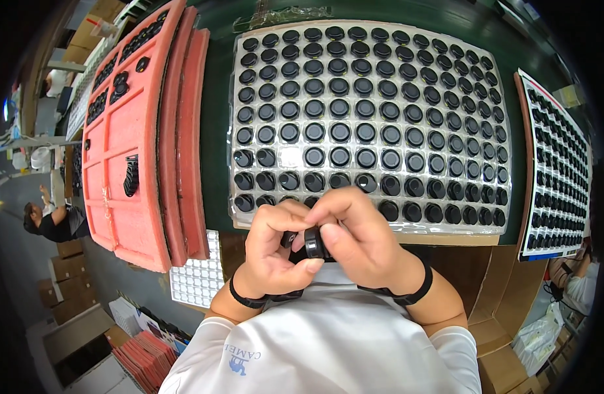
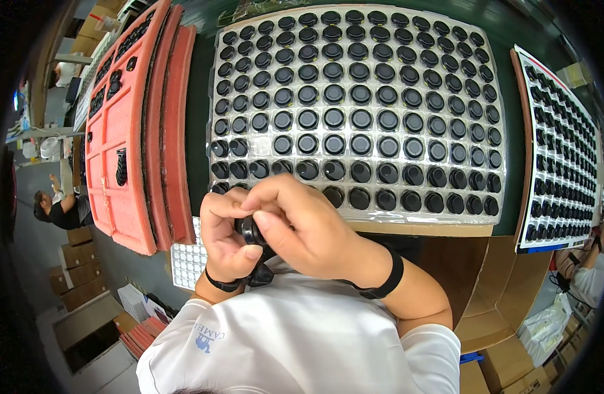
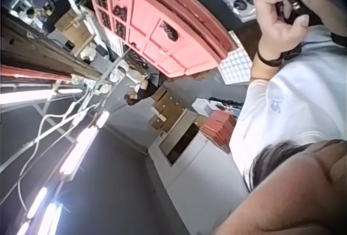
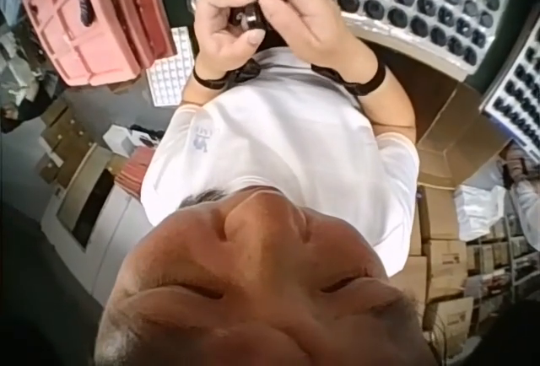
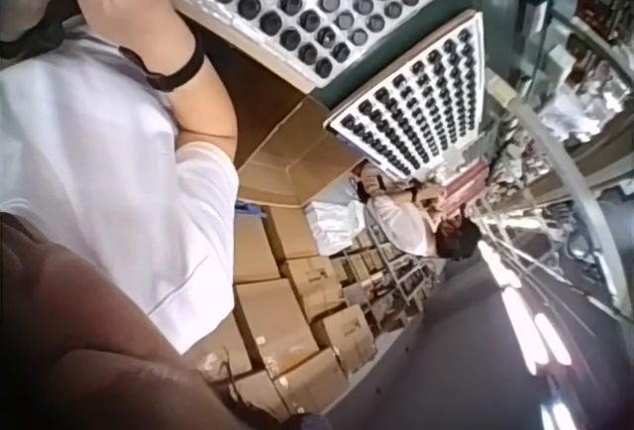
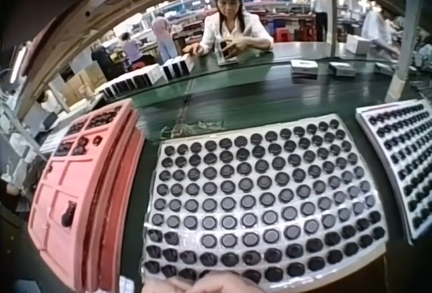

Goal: The person picks up a black component and a clip from a tray, joins them together by hand, and places the assembled unit back into the tray.

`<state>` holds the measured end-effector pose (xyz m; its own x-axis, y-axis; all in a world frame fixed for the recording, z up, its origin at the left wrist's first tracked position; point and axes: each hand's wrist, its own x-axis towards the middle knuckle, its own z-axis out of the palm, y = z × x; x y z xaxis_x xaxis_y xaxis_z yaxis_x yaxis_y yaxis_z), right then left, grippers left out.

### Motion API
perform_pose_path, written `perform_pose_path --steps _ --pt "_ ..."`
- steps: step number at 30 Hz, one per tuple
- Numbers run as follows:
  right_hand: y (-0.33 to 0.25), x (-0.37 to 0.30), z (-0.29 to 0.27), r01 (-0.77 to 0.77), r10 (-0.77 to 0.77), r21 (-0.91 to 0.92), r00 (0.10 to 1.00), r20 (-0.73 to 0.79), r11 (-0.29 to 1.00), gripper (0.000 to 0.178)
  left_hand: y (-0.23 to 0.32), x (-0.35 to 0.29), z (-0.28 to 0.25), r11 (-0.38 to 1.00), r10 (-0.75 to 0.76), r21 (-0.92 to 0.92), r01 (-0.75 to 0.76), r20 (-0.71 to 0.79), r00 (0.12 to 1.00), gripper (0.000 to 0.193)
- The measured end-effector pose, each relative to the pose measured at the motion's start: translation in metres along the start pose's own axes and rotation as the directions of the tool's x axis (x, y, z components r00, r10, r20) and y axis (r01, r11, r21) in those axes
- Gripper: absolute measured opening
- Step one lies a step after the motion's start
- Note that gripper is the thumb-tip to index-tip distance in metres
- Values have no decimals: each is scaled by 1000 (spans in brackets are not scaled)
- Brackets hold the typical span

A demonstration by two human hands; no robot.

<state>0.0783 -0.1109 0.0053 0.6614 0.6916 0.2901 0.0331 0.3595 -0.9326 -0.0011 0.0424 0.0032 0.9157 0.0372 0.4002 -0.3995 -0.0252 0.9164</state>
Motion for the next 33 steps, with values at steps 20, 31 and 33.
perform_pose_path --steps 20,31,33 --pt "-5 3 -1 -38 37 19 998 59 999 41 1 -3 -3 996 -53 -72 46 -90 995 45" --pt "-16 20 -8 167 -126 -371 983 132 914 29 -1 -4 -8 976 -158 -161 145 -73 985 38" --pt "-20 24 -6 141 -90 -423 986 138 895 27 0 -5 -11 973 -161 -181 143 -89 983 37"
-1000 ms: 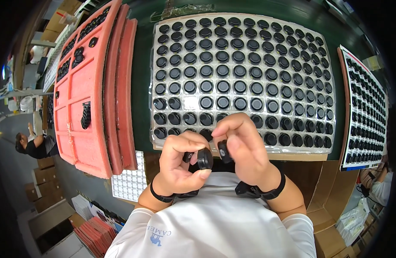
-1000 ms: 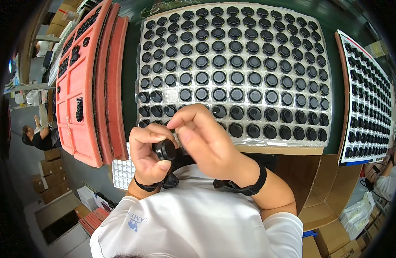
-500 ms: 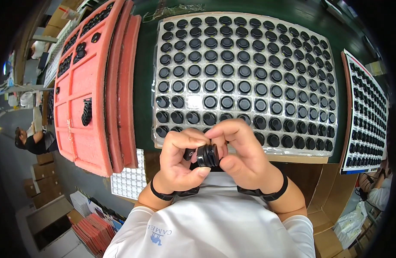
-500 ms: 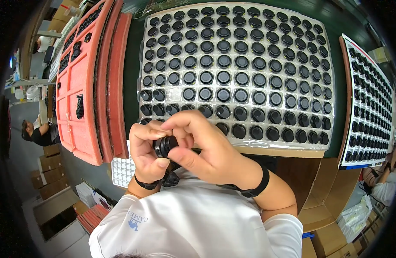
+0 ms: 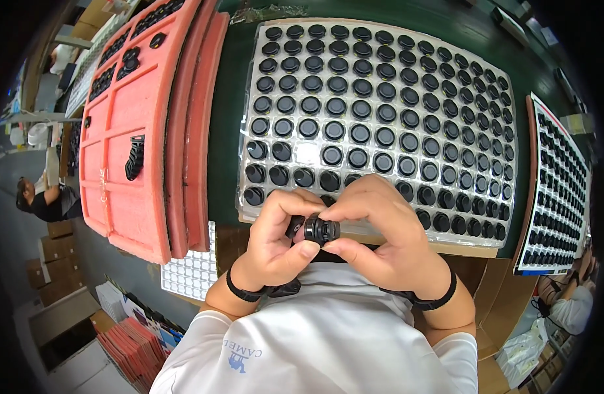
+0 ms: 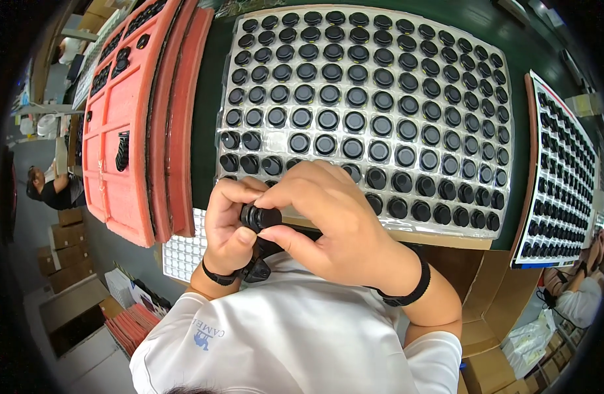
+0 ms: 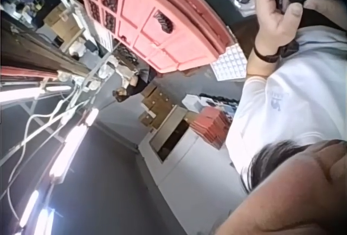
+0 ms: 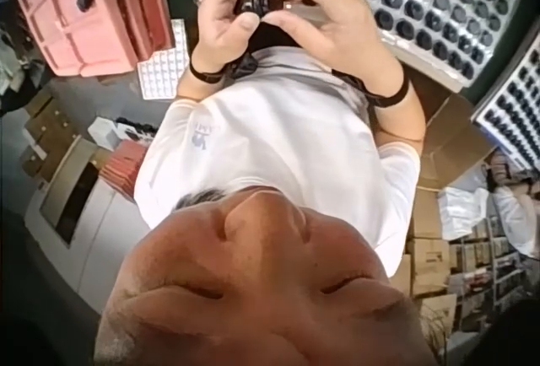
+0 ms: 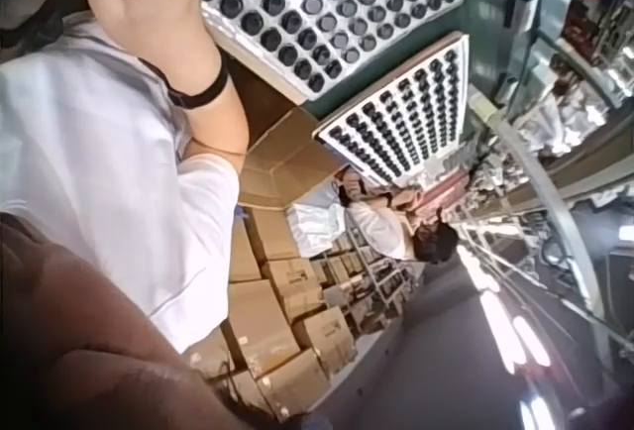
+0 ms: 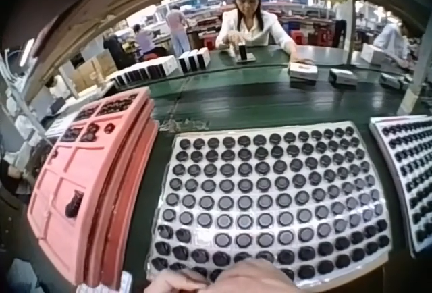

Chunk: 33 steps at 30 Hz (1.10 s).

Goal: The person picks up a black component and a clip from a tray, joins them together by hand, and places the assembled unit back into the tray.

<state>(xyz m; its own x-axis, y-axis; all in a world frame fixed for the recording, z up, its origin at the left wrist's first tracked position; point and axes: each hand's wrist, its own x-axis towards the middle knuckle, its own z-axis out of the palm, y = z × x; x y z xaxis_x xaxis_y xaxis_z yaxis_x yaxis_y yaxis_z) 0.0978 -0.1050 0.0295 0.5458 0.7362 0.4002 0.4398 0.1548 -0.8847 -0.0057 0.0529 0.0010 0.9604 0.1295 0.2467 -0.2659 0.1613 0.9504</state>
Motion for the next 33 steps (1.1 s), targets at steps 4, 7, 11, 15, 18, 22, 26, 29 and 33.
perform_pose_path --steps 4,7,11,15,18,22,26,29,33 --pt "-9 15 -2 -63 71 -120 995 63 991 26 6 -2 -14 987 -56 149 56 1 998 39" --pt "-5 29 -3 -86 118 -254 987 111 963 25 10 -8 -24 987 -149 42 158 -163 975 46" --pt "10 51 -1 -73 177 -504 971 161 860 22 10 -14 -43 969 -214 -165 182 -199 956 51" --pt "33 68 5 -45 241 -687 951 192 725 20 7 -11 -51 920 -216 -364 144 -165 962 47" --pt "45 74 12 -36 289 -739 932 219 673 21 10 -10 -50 916 -256 -365 167 -211 943 47" --pt "50 79 19 -74 351 -758 912 212 648 20 10 -9 -51 904 -285 -390 175 -245 927 48" --pt "52 81 25 -55 357 -786 909 216 616 21 11 -6 -52 893 -277 -421 159 -237 931 48" --pt "55 81 27 -82 394 -792 895 209 605 20 10 -5 -52 894 -275 -419 158 -236 932 50" --pt "51 80 23 3 308 -793 921 240 609 17 9 -3 -47 896 -272 -421 144 -263 926 51"
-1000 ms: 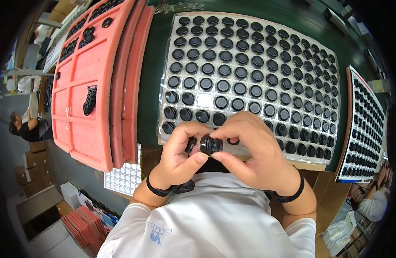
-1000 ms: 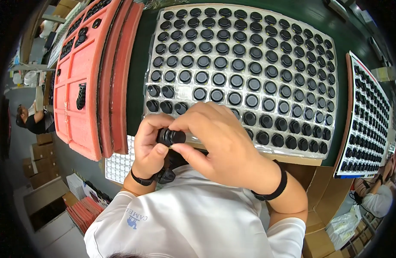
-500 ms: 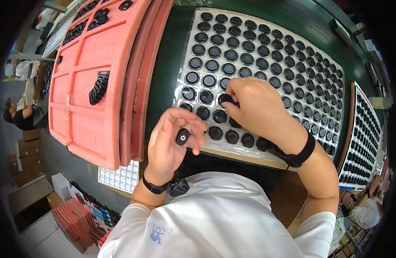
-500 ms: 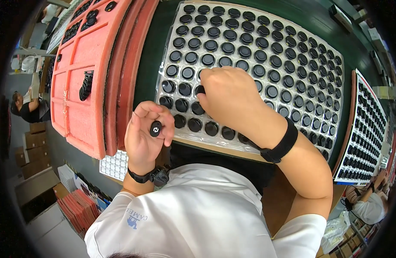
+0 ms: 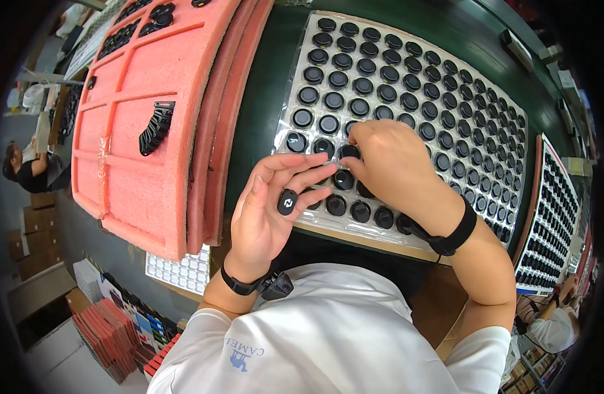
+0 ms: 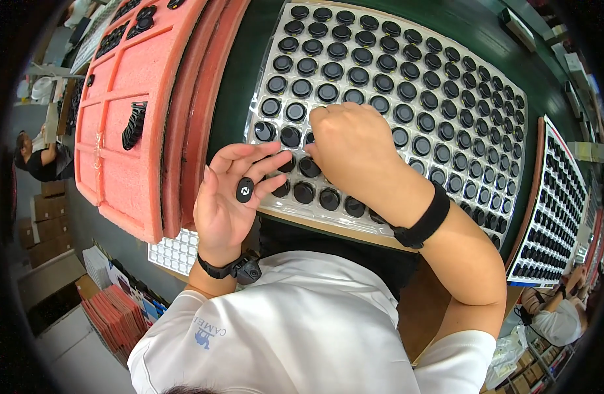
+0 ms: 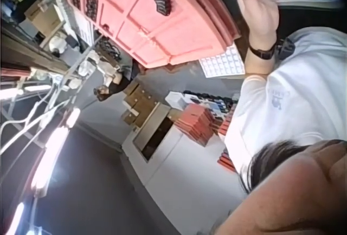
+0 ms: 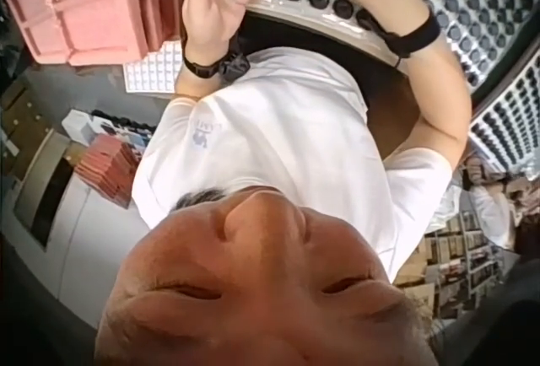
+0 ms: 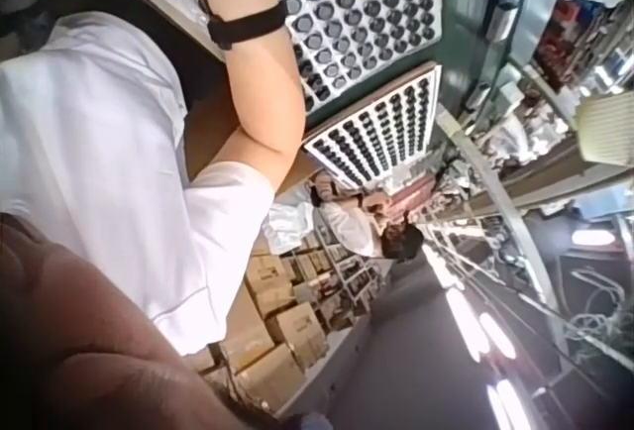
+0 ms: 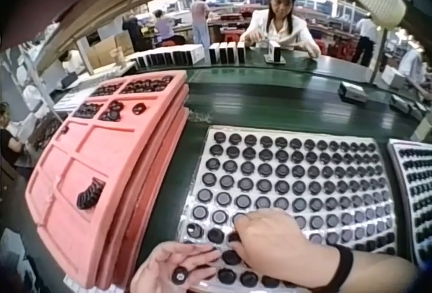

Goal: The person picks up a black component and a clip from a tray, joins them together by hand, and places the assembled unit back into the tray.

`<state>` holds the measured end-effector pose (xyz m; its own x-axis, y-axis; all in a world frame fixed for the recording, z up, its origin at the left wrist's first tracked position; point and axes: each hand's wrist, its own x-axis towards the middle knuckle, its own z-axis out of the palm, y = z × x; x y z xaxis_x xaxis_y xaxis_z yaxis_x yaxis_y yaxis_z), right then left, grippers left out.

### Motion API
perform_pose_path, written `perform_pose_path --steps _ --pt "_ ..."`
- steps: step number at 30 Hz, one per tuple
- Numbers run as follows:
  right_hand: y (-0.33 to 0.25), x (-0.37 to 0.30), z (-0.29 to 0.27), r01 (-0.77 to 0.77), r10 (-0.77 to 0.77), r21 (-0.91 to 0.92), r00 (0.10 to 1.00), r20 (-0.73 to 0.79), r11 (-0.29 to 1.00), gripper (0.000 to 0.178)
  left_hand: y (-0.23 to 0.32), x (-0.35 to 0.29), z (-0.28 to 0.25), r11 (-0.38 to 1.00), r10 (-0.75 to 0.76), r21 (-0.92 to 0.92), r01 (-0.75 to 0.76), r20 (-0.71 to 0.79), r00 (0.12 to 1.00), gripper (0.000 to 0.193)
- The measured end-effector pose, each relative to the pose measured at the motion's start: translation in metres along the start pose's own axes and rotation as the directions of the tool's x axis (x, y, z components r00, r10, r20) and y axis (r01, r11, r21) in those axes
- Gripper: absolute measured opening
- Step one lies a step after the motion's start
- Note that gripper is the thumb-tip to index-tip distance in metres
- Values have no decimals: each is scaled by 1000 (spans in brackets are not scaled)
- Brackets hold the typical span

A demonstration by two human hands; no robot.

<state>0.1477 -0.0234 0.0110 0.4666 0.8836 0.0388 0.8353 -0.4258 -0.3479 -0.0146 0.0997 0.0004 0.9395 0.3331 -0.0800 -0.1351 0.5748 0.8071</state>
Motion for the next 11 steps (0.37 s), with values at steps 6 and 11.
perform_pose_path --steps 6,11 --pt "-30 -10 -14 247 -213 180 958 -191 952 11 -3 0 5 994 23 -105 -28 -54 998 51" --pt "-41 -17 -11 469 -440 266 883 -166 842 12 -5 2 7 999 26 -22 -24 87 996 53"
